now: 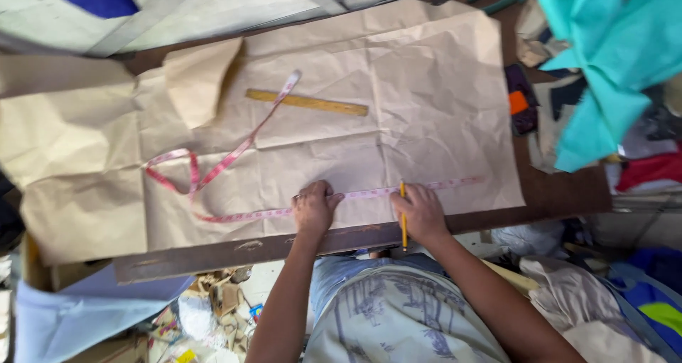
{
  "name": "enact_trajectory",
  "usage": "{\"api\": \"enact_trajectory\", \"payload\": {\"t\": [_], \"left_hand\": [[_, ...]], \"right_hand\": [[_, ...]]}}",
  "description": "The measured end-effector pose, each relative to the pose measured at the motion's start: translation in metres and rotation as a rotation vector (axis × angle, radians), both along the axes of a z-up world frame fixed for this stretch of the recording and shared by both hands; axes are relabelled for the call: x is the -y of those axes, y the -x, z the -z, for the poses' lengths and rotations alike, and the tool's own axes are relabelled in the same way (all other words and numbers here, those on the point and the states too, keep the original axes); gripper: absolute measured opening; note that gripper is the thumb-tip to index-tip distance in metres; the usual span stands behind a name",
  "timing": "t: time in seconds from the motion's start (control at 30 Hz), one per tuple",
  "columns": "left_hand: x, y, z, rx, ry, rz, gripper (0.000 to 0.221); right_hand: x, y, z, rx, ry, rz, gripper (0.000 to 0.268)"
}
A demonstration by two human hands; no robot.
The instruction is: Drafting a garment pattern on brown paper by measuring with a tape measure, marking with a pencil, and cutting with scissors.
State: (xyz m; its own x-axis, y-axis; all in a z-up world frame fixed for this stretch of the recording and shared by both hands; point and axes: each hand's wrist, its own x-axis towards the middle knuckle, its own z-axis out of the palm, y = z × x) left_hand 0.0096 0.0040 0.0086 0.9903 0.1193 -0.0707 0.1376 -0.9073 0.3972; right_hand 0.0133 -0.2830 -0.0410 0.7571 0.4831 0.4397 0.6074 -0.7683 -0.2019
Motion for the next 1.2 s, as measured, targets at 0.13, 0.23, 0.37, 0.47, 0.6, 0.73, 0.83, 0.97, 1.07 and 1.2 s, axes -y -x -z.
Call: {"api": "enact_trajectory", "payload": {"t": [0.13, 0.23, 0.37, 0.47, 0.6, 0.73, 0.83, 0.97, 1.07, 1.2], "left_hand": [[0.000, 0.003, -0.002, 0.015, 0.028, -0.009, 0.035], [-0.002, 0.003, 0.000, 0.016, 0.040, -0.017, 0.035], [-0.001, 0.006, 0.005, 0.025, 0.021, -0.031, 0.036], [-0.001, 0.006, 0.007, 0.039, 0.027, -0.031, 0.036], [-0.009, 0.013, 0.015, 0.198, -0.033, 0.007, 0.035], [-0.052, 0.027, 0.026, 0.288, -0.149, 0.029, 0.031], [-0.107, 0.045, 0.009, 0.314, -0.169, -0.034, 0.029], [-0.192, 0.063, 0.014, 0.308, -0.098, -0.141, 0.021], [-0.237, 0.070, -0.003, 0.285, -0.005, -0.165, 0.018], [-0.290, 0.072, 0.005, 0.289, 0.014, -0.136, 0.014]], "right_hand": [[-0.003, 0.003, -0.008, -0.003, -0.035, 0.034, 0.025], [-0.006, 0.004, -0.019, -0.028, -0.065, 0.058, 0.022], [-0.007, 0.006, -0.021, -0.033, -0.096, 0.074, 0.020], [-0.007, 0.004, -0.017, -0.030, -0.125, 0.073, 0.018], [-0.002, 0.003, -0.004, -0.006, -0.114, 0.039, 0.018], [-0.001, 0.001, 0.000, -0.001, -0.126, 0.056, 0.020], [-0.004, 0.000, 0.002, 0.073, -0.135, 0.069, 0.018], [-0.009, 0.006, -0.007, 0.062, -0.129, 0.159, 0.016], [-0.011, 0.009, 0.002, 0.089, -0.079, 0.225, 0.016], [-0.024, 0.018, -0.008, 0.050, -0.076, 0.312, 0.016]]}}
